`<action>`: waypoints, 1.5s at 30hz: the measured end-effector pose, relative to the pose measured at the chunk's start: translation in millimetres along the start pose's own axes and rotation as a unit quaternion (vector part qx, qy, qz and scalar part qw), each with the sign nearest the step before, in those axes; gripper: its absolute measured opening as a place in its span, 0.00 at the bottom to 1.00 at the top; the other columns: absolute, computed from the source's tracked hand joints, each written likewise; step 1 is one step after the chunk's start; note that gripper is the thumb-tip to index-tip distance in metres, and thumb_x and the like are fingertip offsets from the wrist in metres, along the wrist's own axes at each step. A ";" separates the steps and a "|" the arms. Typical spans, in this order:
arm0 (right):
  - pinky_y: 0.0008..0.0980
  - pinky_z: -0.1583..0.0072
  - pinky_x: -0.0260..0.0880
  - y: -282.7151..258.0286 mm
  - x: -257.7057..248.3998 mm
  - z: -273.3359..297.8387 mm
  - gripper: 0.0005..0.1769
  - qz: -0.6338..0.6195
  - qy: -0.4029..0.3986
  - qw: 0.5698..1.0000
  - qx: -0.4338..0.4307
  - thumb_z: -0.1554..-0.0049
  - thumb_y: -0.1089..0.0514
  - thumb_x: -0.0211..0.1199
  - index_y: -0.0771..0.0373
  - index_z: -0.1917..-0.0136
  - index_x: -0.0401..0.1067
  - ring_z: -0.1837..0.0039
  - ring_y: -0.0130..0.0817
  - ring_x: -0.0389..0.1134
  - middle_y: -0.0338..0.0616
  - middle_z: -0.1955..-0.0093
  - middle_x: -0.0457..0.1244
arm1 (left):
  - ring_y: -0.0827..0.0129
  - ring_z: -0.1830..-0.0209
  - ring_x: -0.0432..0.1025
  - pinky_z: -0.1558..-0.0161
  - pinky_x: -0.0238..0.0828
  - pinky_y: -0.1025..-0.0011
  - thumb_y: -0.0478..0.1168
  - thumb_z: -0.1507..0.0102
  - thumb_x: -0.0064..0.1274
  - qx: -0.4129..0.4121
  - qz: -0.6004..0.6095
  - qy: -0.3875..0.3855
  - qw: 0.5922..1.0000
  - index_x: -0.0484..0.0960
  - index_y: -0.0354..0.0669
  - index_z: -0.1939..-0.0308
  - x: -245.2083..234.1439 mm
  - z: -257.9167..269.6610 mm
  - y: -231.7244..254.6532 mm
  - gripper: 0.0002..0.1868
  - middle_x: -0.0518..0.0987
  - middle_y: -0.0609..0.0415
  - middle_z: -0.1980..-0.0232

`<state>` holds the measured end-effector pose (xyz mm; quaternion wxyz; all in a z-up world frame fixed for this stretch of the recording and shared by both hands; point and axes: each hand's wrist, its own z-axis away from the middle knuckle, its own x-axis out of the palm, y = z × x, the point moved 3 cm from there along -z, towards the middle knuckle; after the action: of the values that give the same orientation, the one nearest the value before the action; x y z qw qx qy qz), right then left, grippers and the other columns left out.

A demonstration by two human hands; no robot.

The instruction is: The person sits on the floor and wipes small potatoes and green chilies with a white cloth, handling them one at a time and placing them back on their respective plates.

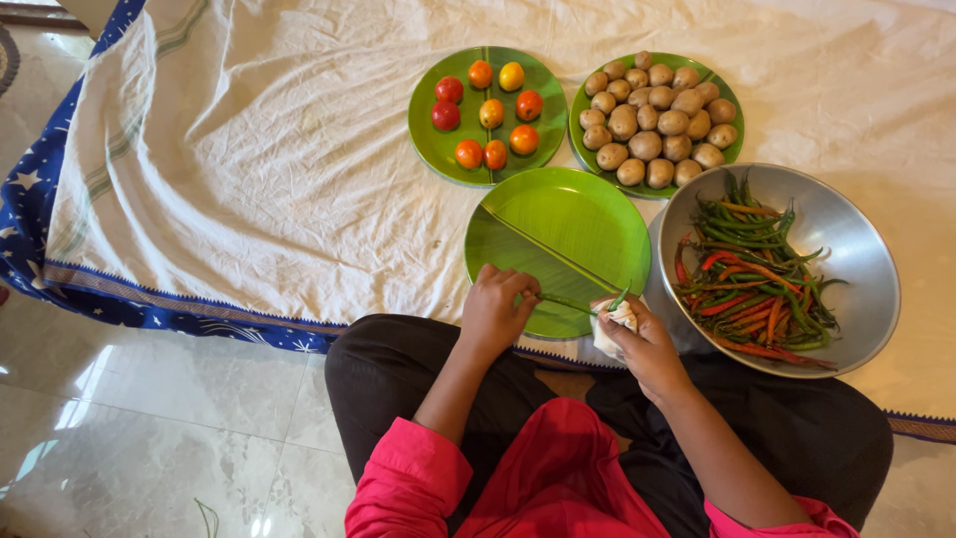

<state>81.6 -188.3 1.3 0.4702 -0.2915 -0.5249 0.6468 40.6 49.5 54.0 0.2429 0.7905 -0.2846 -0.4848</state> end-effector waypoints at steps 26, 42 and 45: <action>0.26 0.46 0.70 10.5 18.4 4.1 0.23 0.016 -0.016 1.000 -0.020 0.43 0.55 0.64 0.57 0.34 0.69 0.45 0.22 0.68 0.33 0.45 0.68 | 0.52 0.58 0.76 0.54 0.73 0.60 0.35 0.43 0.62 0.055 0.177 -0.088 0.979 0.85 0.42 0.59 46.4 22.8 9.4 0.09 0.83 0.49 0.60; 0.30 0.41 0.67 -14.9 14.8 7.1 0.10 0.172 -0.002 0.947 -0.270 0.40 0.58 0.67 0.65 0.49 0.75 0.43 0.31 0.68 0.41 0.47 0.67 | 0.51 0.60 0.74 0.57 0.71 0.59 0.37 0.40 0.62 0.096 0.159 -0.110 0.976 0.86 0.41 0.57 30.5 14.1 17.4 0.09 0.79 0.48 0.63; 0.31 0.40 0.66 -22.7 14.6 12.1 0.08 0.181 0.009 0.939 -0.291 0.40 0.59 0.66 0.66 0.50 0.75 0.41 0.32 0.67 0.43 0.45 0.65 | 0.51 0.62 0.73 0.60 0.69 0.57 0.38 0.40 0.62 0.093 0.124 -0.090 0.984 0.86 0.42 0.59 22.3 10.0 13.5 0.07 0.77 0.48 0.66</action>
<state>72.3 -179.7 28.0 0.2443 -0.5113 -0.6248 0.5371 36.9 23.5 44.8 0.1999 0.7210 -0.4454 -0.4917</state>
